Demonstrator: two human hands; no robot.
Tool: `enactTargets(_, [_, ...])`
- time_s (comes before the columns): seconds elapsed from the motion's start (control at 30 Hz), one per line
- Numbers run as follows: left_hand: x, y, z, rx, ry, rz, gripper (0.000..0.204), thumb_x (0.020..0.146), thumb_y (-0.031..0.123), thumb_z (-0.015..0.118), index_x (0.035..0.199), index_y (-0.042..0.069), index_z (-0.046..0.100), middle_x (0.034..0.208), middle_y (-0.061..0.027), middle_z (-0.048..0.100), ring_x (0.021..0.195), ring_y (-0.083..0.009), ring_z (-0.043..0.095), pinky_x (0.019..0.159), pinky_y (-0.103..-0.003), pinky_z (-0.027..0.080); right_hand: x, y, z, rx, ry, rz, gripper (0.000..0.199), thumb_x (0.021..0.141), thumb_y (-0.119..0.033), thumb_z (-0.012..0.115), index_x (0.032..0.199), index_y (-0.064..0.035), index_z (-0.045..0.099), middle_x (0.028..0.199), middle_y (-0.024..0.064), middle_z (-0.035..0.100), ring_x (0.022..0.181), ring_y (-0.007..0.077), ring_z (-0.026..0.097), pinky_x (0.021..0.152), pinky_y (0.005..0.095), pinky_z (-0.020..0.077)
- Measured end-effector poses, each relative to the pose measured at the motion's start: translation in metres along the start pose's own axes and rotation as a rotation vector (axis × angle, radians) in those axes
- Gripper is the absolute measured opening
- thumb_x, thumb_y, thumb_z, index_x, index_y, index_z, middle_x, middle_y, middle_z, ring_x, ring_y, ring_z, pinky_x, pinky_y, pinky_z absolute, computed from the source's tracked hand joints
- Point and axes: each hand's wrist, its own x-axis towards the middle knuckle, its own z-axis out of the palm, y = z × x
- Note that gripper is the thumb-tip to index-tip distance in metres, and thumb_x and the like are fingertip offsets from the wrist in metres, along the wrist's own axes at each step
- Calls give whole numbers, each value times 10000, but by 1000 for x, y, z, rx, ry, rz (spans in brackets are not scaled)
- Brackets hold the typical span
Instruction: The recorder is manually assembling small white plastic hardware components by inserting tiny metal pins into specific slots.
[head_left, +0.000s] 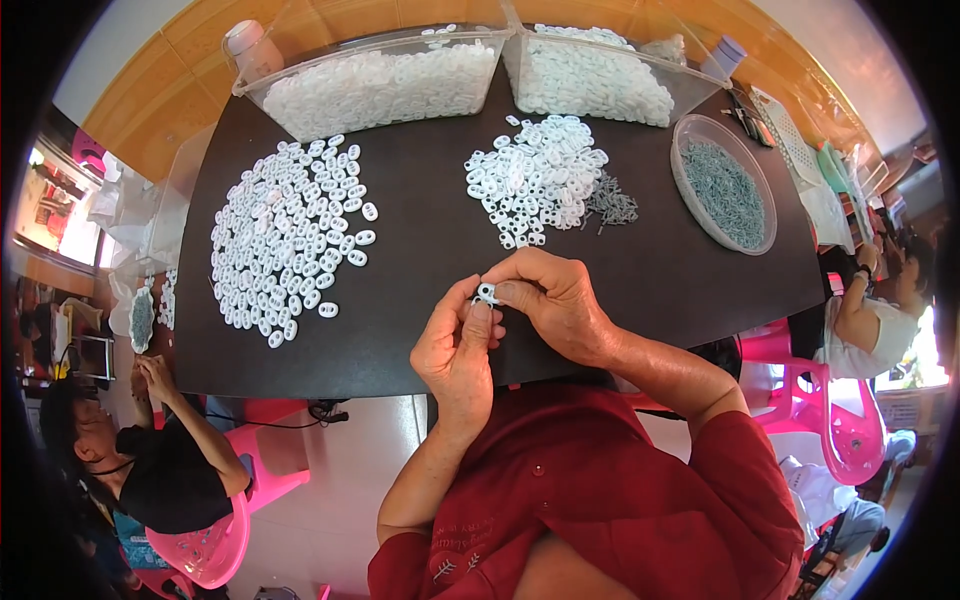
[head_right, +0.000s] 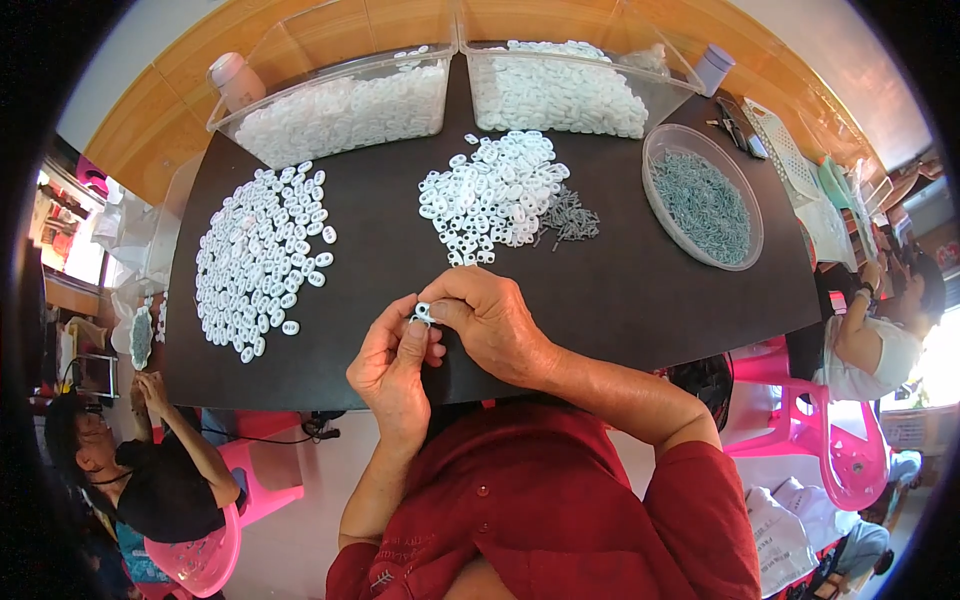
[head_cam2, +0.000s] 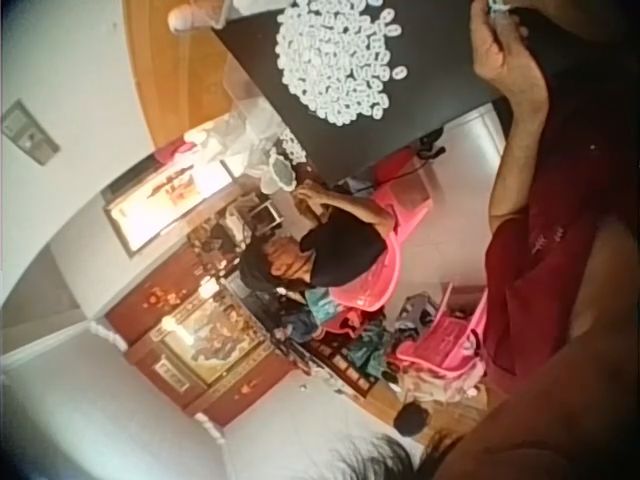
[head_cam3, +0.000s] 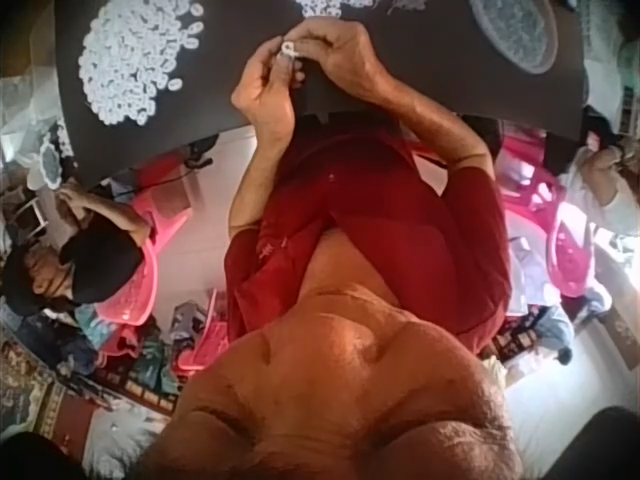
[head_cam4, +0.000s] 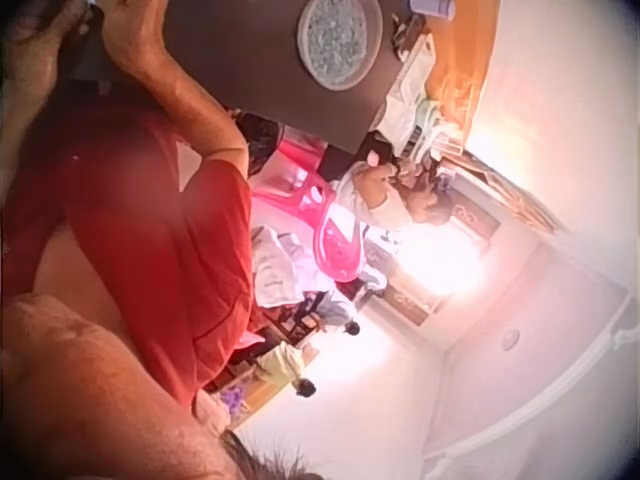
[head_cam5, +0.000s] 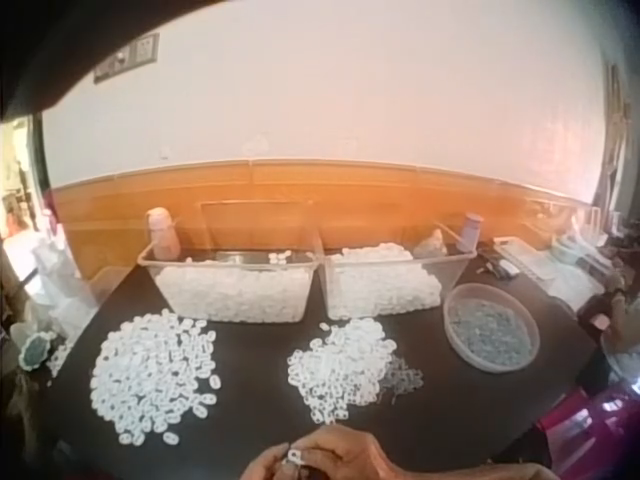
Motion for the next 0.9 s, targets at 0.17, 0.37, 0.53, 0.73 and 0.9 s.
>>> enactTargets(0.17, [1,-1,0,17,1,-15,260,918,38,531,1162,-51,547,842,-28,585,713,-68,554,621,-195,483,1,1,-1,-35,-9,-44,99,869,15,553,937,16,625,833,34,603,765,81,556,689,238,468])
enactTargets(0.37, [2,1,0,-4,-12,-27,261,917,40,534,1164,-42,550,832,-25,584,702,-68,548,617,-190,477,0,-3,0,119,-6,64,91,865,11,562,932,29,622,847,34,616,771,76,562,683,232,473])
enactTargets(0.53, [3,3,3,18,-28,-31,262,917,37,533,1167,-39,549,823,-23,579,702,-69,548,616,-189,476,1,-3,-4,232,-52,130,91,860,7,574,933,35,620,840,34,621,748,75,566,660,230,476])
enactTargets(0.73, [1,0,3,-16,-20,-11,269,916,41,538,1173,-35,546,808,-20,577,698,-69,551,610,-187,474,1,-4,-3,53,-26,7,82,849,13,581,915,49,614,818,45,618,731,77,570,655,225,477])
enactTargets(0.9, [3,2,2,-14,-37,-32,268,916,44,539,1171,-36,548,811,-22,583,701,-70,554,612,-190,476,2,-10,-2,197,-25,145,80,847,19,570,901,39,625,818,40,617,726,75,573,658,222,477])
